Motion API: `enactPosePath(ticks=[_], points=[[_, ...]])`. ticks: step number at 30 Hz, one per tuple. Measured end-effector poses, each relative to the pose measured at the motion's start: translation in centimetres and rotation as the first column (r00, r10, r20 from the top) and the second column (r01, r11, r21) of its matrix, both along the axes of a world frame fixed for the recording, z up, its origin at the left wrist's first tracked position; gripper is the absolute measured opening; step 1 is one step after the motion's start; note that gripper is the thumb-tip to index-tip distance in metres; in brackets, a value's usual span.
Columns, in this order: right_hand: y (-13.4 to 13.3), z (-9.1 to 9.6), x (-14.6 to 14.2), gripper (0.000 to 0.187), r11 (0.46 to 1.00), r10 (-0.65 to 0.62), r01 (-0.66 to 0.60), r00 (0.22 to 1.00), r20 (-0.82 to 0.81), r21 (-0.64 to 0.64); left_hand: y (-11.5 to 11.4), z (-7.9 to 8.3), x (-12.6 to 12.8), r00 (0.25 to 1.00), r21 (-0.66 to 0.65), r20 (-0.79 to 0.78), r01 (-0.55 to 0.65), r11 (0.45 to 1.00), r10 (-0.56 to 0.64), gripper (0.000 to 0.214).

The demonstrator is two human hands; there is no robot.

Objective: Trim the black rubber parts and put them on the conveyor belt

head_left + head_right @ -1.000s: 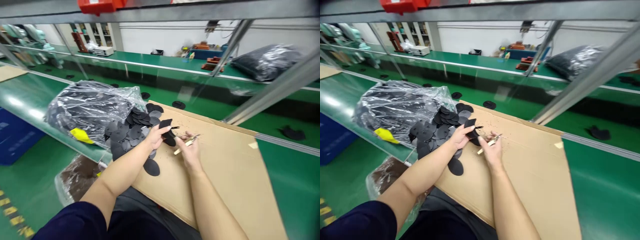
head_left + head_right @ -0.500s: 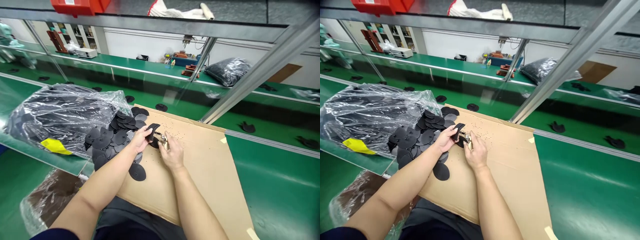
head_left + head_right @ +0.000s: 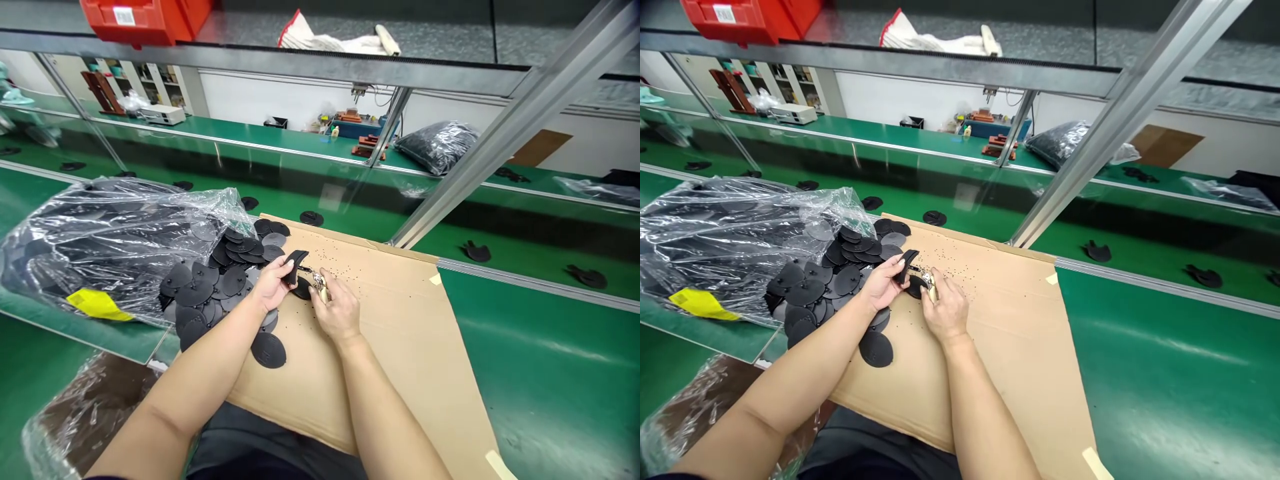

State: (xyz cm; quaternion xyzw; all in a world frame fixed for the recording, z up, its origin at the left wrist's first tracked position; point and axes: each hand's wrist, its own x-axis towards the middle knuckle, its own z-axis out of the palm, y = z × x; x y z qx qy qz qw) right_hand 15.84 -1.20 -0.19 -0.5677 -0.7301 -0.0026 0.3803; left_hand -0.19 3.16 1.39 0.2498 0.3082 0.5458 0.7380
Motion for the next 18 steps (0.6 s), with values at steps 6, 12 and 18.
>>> enactPosePath(ticks=[6,12,18], points=[[-0.04,0.04,0.03,0.040,1.000,0.022,-0.022,1.000,-0.005,0.002,0.08,-0.15,0.04,1.000,0.006,-0.001,0.002,1.000,-0.002,0.036],[-0.04,0.08,0.00,0.040,1.000,0.019,-0.019,0.999,0.025,0.001,-0.01,-0.20,0.08,1.000,0.000,-0.007,0.003,1.000,-0.003,0.037],[-0.13,0.06,0.05,0.039,1.000,-0.015,0.016,0.999,0.047,-0.011,-0.02,-0.18,0.11,1.000,0.026,0.003,-0.001,1.000,0.001,0.033]])
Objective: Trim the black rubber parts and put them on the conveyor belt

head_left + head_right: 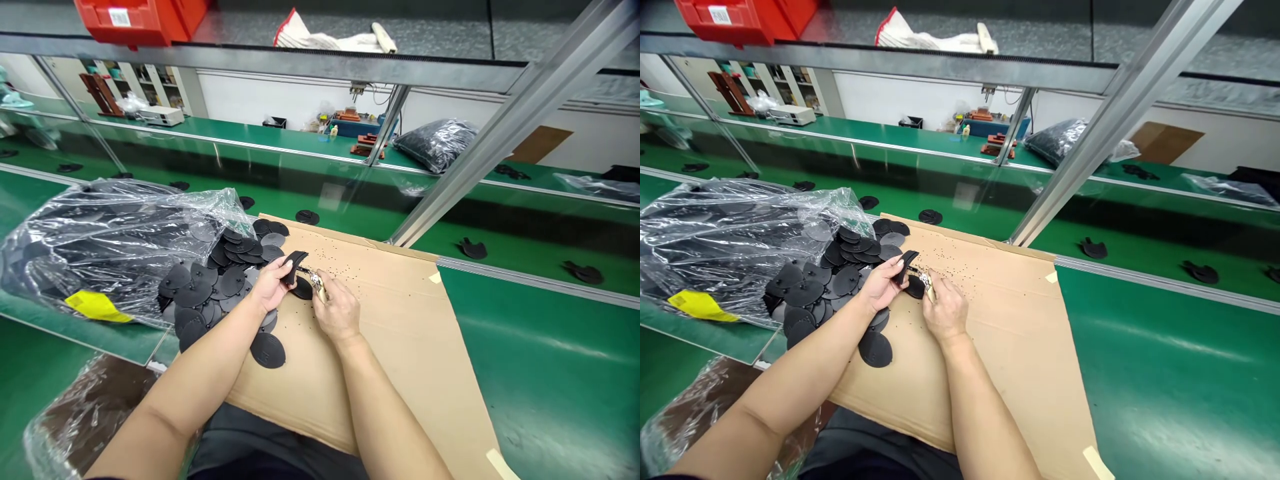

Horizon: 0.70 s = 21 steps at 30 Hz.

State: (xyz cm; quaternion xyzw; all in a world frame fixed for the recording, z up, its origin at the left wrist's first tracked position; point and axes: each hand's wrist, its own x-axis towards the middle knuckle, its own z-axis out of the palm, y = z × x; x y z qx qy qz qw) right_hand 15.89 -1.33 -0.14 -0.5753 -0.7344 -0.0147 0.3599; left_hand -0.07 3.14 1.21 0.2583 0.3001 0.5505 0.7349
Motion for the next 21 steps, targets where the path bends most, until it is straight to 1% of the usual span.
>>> enactPosePath(ticks=[5,8,12,14,17,21], points=[[-0.05,0.21,-0.01,0.043,0.999,-0.024,0.025,1.000,0.018,-0.021,-0.02,-0.17,0.14,1.000,-0.010,-0.003,0.001,1.000,-0.001,0.029],[-0.01,0.26,-0.02,0.043,0.999,-0.016,0.016,1.000,0.005,-0.039,0.02,-0.35,0.14,1.000,-0.009,-0.006,0.002,1.000,-0.002,0.026],[0.16,0.05,-0.08,0.044,0.995,-0.011,0.010,1.000,-0.010,-0.099,0.12,-0.41,0.18,0.999,-0.017,-0.027,-0.028,0.999,0.028,0.028],[0.27,-0.10,-0.16,0.044,0.990,-0.008,0.001,0.999,-0.053,-0.139,0.14,-0.36,0.27,0.997,-0.021,-0.058,-0.059,0.998,0.058,0.035],[0.33,-0.22,-0.34,0.043,0.982,-0.020,-0.011,0.986,-0.165,-0.187,0.13,-0.28,0.43,0.989,-0.017,-0.091,-0.114,0.993,0.112,0.043],[0.26,-0.18,-0.58,0.043,0.972,-0.005,-0.067,0.952,-0.305,-0.226,0.18,-0.32,0.43,0.985,-0.011,-0.083,-0.154,0.988,0.153,0.042]])
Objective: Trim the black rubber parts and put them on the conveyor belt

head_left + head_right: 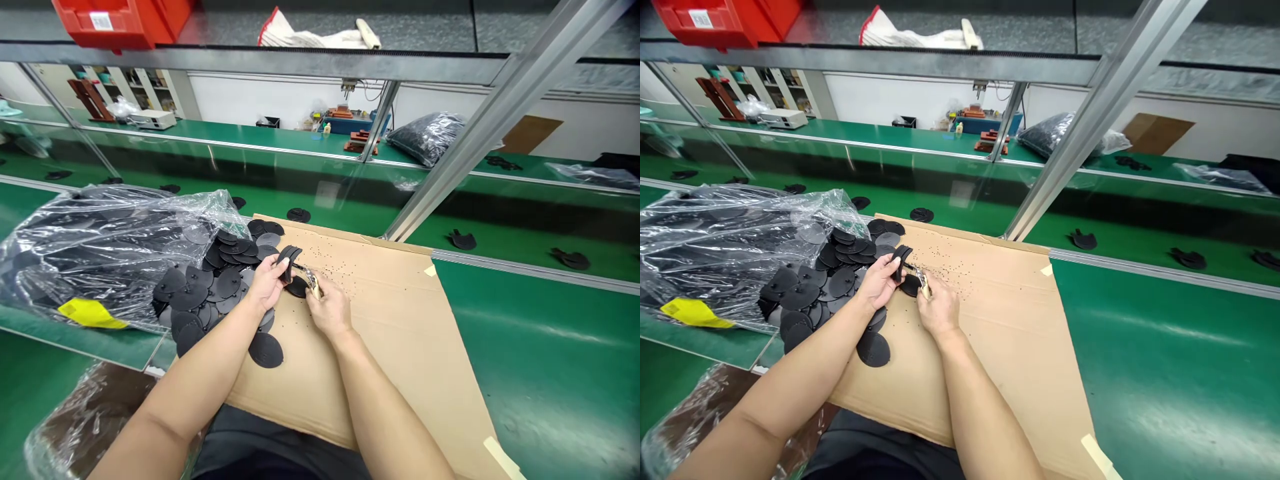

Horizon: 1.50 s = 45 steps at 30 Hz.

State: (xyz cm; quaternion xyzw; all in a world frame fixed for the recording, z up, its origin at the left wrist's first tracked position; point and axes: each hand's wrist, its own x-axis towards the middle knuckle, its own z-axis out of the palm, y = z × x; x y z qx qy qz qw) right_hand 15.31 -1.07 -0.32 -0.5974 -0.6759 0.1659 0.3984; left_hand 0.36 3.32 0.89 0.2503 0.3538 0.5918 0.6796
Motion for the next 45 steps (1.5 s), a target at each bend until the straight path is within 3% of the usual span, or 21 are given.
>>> enactPosePath(ticks=[5,7,10,15,18,28,36,45], points=[[0.2,-0.2,0.0,0.045,0.989,0.040,-0.082,0.949,-0.313,-0.122,0.3,-0.2,-0.2,0.998,-0.003,0.067,-0.016,1.000,0.016,0.042],[0.2,-0.2,0.0,0.047,0.987,0.022,-0.075,0.936,-0.350,-0.140,0.4,-0.2,-0.3,0.995,-0.020,0.089,-0.039,0.999,0.041,0.041],[0.2,-0.1,0.1,0.044,0.996,0.010,-0.034,0.961,-0.276,-0.083,0.4,-0.1,-0.4,0.993,-0.020,0.111,-0.033,0.999,0.035,0.037],[-0.1,0.1,-0.1,0.044,0.999,0.052,-0.052,0.991,-0.126,0.003,-0.1,0.4,-0.5,0.990,0.005,0.106,0.090,0.996,-0.090,0.039],[-0.4,0.3,-0.2,0.045,0.996,0.085,-0.085,0.995,-0.048,0.005,-0.2,0.4,-0.7,0.985,-0.021,0.086,0.155,0.988,-0.152,0.045],[-1.1,1.2,-0.4,0.048,0.981,0.191,-0.194,0.955,0.227,-0.013,-0.2,0.8,-0.8,0.946,-0.077,0.105,0.315,0.946,-0.307,0.026],[-1.3,1.6,-0.5,0.050,0.972,0.232,-0.208,0.920,0.316,-0.110,-0.3,0.6,-0.8,0.942,-0.077,0.061,0.334,0.939,-0.330,0.029],[-1.3,2.8,-0.6,0.051,0.959,0.246,-0.158,0.878,0.411,-0.236,-0.2,0.2,-0.6,0.973,-0.113,-0.016,0.227,0.967,-0.230,0.033]])
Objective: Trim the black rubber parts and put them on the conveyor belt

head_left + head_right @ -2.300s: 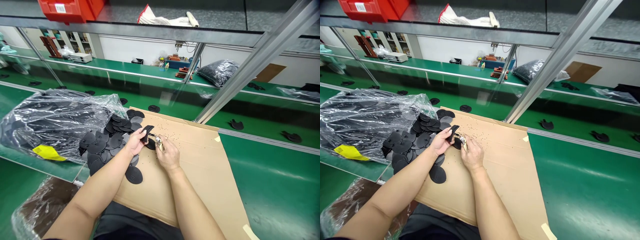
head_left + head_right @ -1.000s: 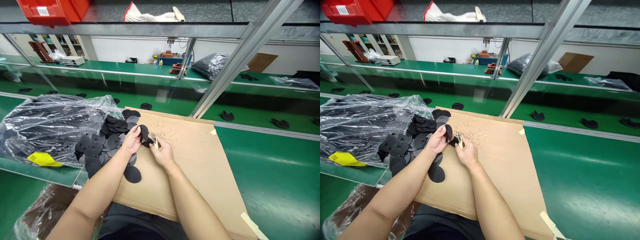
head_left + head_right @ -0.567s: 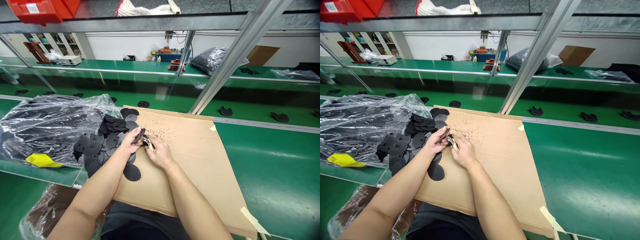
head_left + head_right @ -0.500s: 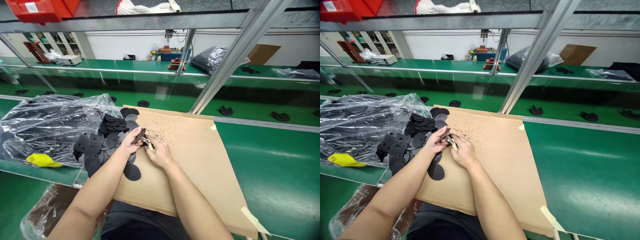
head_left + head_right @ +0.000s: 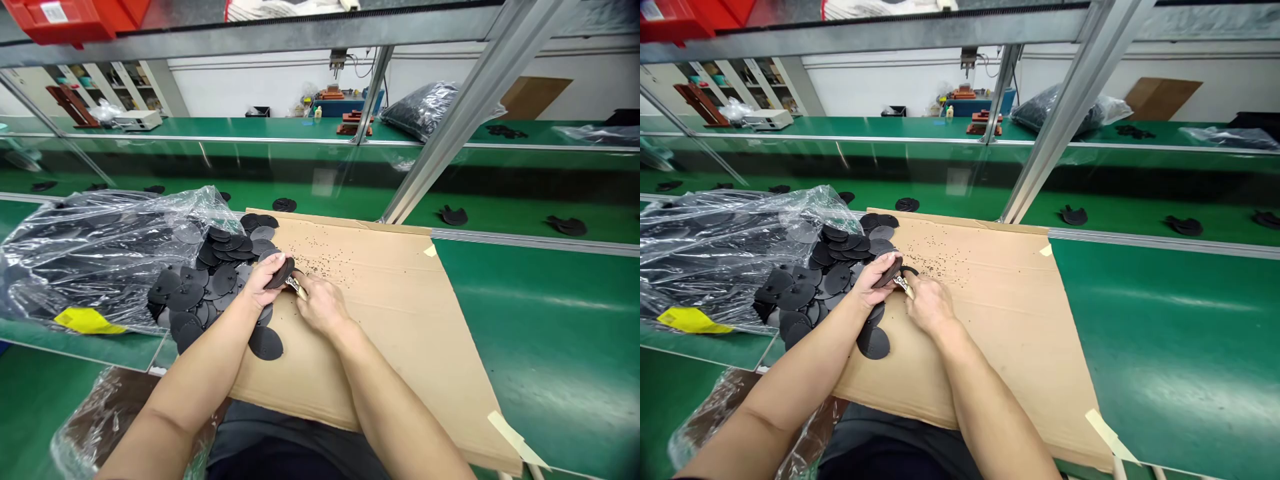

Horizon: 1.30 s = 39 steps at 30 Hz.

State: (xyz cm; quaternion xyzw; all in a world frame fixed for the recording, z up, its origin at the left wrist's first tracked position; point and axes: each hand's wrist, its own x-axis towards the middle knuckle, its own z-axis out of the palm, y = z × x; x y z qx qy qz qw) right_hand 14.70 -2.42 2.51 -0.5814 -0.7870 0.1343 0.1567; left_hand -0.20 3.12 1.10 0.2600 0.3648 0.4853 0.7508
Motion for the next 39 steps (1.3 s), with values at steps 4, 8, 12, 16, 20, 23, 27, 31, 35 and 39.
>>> enactPosePath(ticks=[4,8,12,16,20,23,27,31,35,39], points=[[0.0,-0.2,-0.1,0.051,0.999,-0.017,0.017,1.000,0.014,-0.027,0.0,-0.1,0.1,1.000,-0.012,-0.023,-0.015,1.000,0.015,0.033],[0.1,-1.0,-0.1,0.049,0.999,-0.038,0.038,0.995,-0.090,-0.004,0.0,-0.1,0.4,1.000,0.015,0.010,-0.019,1.000,0.019,0.035],[0.7,-2.0,0.3,0.043,0.977,-0.135,0.167,0.966,-0.222,0.134,0.2,-0.1,0.6,0.989,0.043,0.073,-0.129,0.991,0.126,0.038],[1.6,-2.7,0.5,0.034,0.966,-0.156,0.195,0.964,-0.216,0.169,0.5,0.0,0.5,0.962,0.033,0.124,-0.250,0.968,0.245,0.033],[2.1,-2.9,-0.2,0.036,0.985,-0.115,0.131,0.983,-0.146,0.110,0.7,0.1,0.3,0.943,0.075,0.184,-0.293,0.953,0.276,0.036],[2.1,-2.8,-0.5,0.035,0.990,-0.100,0.111,0.987,-0.124,0.084,0.8,0.0,0.1,0.936,0.090,0.181,-0.321,0.943,0.302,0.039],[2.0,-2.9,-0.1,0.031,0.986,-0.121,0.148,0.950,-0.288,0.073,0.9,0.0,0.1,0.922,0.080,0.143,-0.373,0.924,0.360,0.032],[2.0,-3.3,0.7,0.039,0.955,-0.159,0.282,0.756,-0.635,0.097,0.7,-0.2,0.3,0.935,0.090,0.072,-0.354,0.931,0.348,0.028],[2.2,-3.2,0.9,0.023,0.935,-0.199,0.349,0.385,-0.901,-0.058,0.0,-0.2,0.7,0.975,0.147,-0.059,-0.206,0.967,0.216,0.034],[2.4,-2.5,0.7,0.026,0.927,-0.244,0.312,0.074,-0.967,-0.210,-0.8,0.0,1.2,0.984,0.196,-0.126,-0.099,0.976,0.125,0.040]])
